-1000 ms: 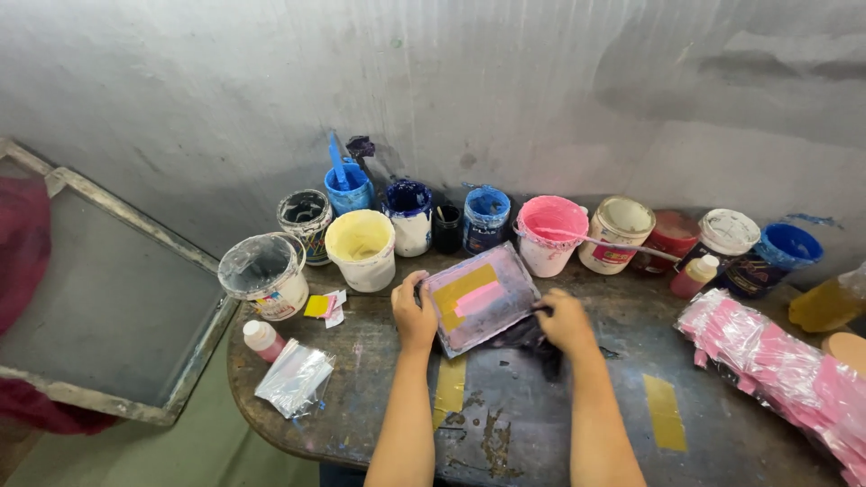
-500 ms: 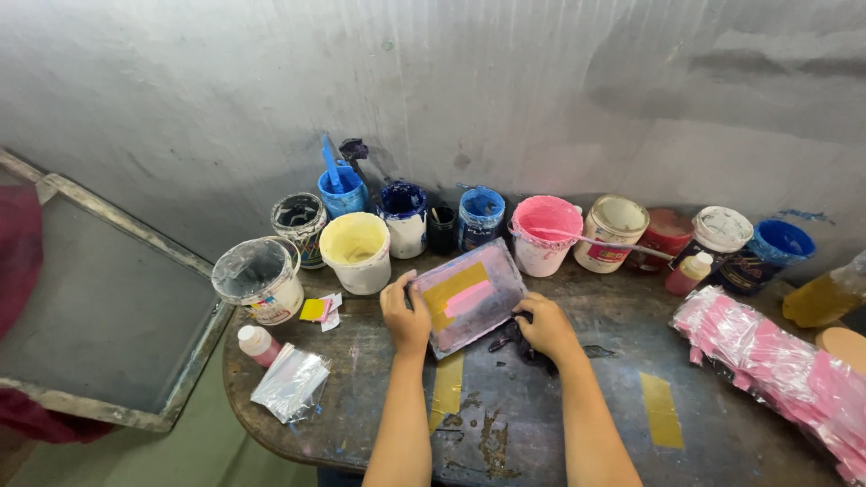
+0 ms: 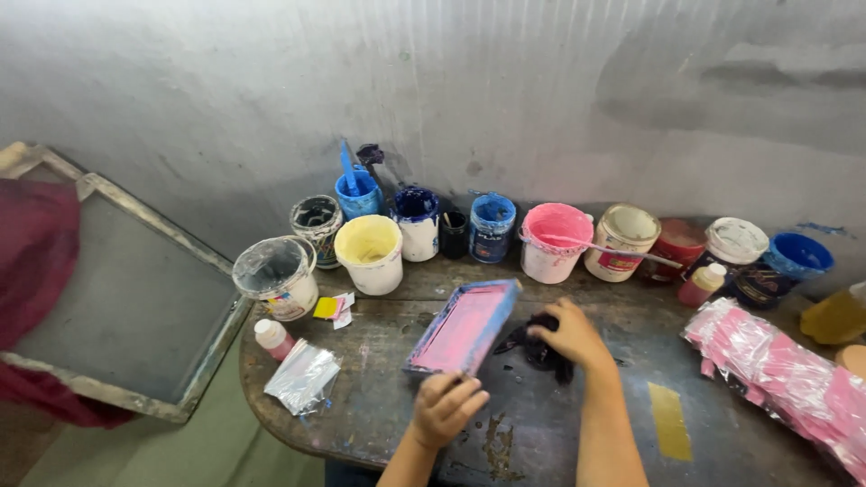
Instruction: Manually applying ink through a screen printing frame onto plastic bags
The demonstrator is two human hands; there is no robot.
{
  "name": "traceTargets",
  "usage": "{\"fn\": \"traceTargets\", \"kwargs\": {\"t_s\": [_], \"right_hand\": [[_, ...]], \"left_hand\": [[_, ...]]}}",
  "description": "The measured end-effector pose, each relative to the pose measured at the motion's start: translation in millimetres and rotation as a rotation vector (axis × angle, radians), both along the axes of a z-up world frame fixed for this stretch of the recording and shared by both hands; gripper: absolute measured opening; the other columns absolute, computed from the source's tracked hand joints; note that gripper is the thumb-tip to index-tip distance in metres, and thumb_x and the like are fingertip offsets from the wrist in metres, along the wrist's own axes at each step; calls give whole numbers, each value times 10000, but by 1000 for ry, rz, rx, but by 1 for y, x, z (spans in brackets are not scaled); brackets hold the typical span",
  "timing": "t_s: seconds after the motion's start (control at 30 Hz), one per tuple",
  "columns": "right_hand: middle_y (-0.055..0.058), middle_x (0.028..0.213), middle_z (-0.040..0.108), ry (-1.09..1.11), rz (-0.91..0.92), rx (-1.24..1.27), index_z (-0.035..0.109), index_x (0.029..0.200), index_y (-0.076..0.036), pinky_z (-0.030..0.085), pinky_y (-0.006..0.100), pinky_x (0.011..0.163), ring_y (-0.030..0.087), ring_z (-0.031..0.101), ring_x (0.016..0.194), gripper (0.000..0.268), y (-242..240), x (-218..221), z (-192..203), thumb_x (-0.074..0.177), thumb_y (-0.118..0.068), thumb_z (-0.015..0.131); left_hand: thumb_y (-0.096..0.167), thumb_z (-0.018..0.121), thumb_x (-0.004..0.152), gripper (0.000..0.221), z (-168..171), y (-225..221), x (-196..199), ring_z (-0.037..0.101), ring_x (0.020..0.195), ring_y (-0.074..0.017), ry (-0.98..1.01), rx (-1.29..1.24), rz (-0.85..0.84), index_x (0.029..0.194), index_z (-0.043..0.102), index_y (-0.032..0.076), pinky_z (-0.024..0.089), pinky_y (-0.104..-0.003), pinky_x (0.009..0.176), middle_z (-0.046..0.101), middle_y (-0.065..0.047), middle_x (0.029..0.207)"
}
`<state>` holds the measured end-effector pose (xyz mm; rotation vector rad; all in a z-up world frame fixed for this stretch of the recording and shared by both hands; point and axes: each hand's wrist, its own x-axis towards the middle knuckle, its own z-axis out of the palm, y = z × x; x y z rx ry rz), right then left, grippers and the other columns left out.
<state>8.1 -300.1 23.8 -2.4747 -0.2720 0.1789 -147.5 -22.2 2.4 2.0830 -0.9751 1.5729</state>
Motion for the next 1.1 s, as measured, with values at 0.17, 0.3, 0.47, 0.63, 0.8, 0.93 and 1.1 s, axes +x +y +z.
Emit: {"fn": "traceTargets", "kwargs": {"t_s": [0.17,0.3,0.47,0.63,0.8,0.93,1.1], "right_hand": [[93,1558,277,336,46,-258,416,1505,-339,415,535,1147,377,276,1438,893,17,-21,22,751,-318,893],[165,1501,376,275,145,-261,477,1424,-209,446,481,1098,414,409,1414,600,21,-11,2,854,-155,656],[41,1058,676,69,406,-69,719,1071,-221,492,322,917,218,659,1022,354,36,-8,-8,721,-176,705],[-13,1016,791,38,528,162,820,1068,-156,521,281,910,148,732,969,333,66,-23,6,746,-233,858],[3,1106,795,-76,426,396,780,1114,-126,502,301,947,143,711,1028,381,105,-40,1,742,-197,824],[-11,1088,792,-88,400,504,729,1178,-158,525,275,941,113,702,1014,485,162,-68,-5,706,-180,839],[-6,961,731,-129,438,416,679,1064,-181,489,305,864,150,661,916,357,237,-87,-1,747,-277,812]], "left_hand": [[31,511,988,328,-6,-4,17,605,1021,-228,264,59,71,1180,738,170,488,-397,880,695,-7,1208],[-75,510,928,394,-8,-6,32,602,962,-332,542,52,111,1263,652,78,497,-470,838,613,-135,1286],[-73,507,892,438,-1,-11,28,562,1008,-390,652,-68,102,1299,603,59,510,-501,881,525,-178,1320],[-61,540,834,435,6,-9,20,551,1085,-412,734,-158,44,1252,621,27,497,-503,948,566,-197,1262],[31,583,944,378,3,4,7,622,1110,-378,682,-437,30,1322,564,26,488,-458,992,654,-182,1230],[40,581,923,436,8,45,-24,628,1139,-371,705,-536,70,1358,569,52,491,-458,1008,660,-179,1262],[49,625,902,241,17,125,-52,644,1019,-325,515,-487,412,1134,682,81,482,-429,974,703,-119,1088]]}}
